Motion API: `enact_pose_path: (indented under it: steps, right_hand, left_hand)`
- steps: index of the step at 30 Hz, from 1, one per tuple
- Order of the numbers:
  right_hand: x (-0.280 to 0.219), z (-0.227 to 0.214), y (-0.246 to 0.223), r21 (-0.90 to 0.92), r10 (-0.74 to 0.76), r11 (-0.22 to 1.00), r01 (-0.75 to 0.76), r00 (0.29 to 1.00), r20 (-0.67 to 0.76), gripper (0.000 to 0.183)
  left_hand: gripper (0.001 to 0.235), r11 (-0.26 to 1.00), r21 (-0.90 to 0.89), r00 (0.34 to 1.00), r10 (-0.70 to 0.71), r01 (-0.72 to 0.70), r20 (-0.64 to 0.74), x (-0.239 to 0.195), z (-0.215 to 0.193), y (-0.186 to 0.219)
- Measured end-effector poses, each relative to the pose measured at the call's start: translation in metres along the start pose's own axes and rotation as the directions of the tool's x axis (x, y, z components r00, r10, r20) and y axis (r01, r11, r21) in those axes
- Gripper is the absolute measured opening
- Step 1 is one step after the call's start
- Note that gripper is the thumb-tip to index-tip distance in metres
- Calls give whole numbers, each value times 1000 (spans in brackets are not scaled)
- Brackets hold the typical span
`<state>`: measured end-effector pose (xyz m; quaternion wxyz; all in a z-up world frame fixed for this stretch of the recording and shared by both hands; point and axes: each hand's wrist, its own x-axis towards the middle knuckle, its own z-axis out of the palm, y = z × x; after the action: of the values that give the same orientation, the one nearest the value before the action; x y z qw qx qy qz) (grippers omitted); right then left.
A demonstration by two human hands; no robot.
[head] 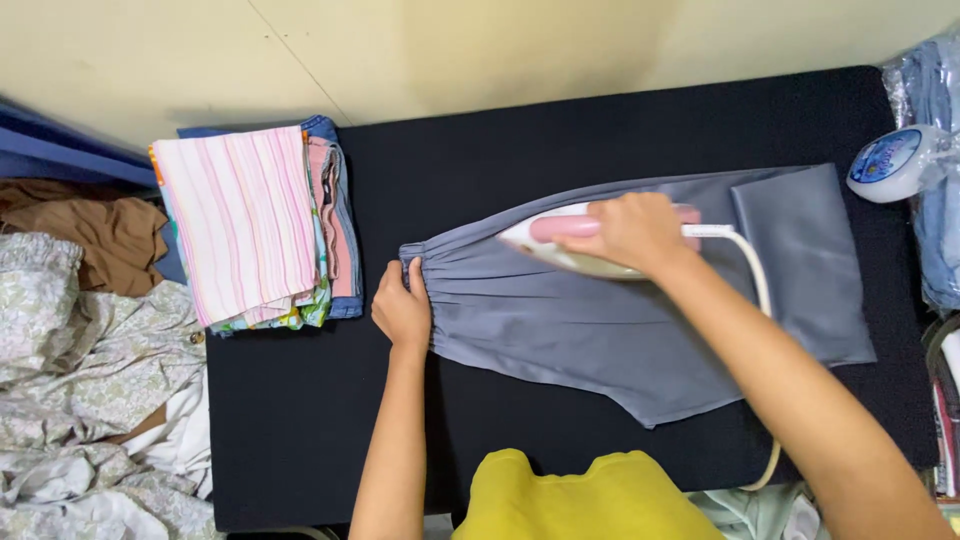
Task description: Ironing a pair of grey pants and then folding them on a flat surface.
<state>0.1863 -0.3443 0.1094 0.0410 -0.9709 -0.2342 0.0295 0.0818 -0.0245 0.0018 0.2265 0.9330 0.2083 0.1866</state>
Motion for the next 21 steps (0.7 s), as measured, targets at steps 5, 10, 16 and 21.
enact_pose_path:
  steps: [5, 10, 16, 21]
  right_hand:
    - [-19, 0, 43, -21, 118, 993, -118, 993, -4, 71]
    - [-37, -6, 66, 0, 319, 948, -320, 947, 42, 69]
    - [-57, -6, 77, 50, 584, 805, -591, 805, 106, 70]
    - [-63, 9, 97, 213, 748, 626, -750, 655, 108, 69]
  left_hand:
    - [38, 1000, -10, 1000, -12, 12, 13, -2, 1, -1]
    - [35, 1000, -22, 1000, -7, 7, -1, -2, -1, 1]
    - [37, 999, 1, 999, -46, 46, 15, -1, 4, -2]
    - [35, 999, -46, 999, -28, 26, -44, -2, 3, -2]
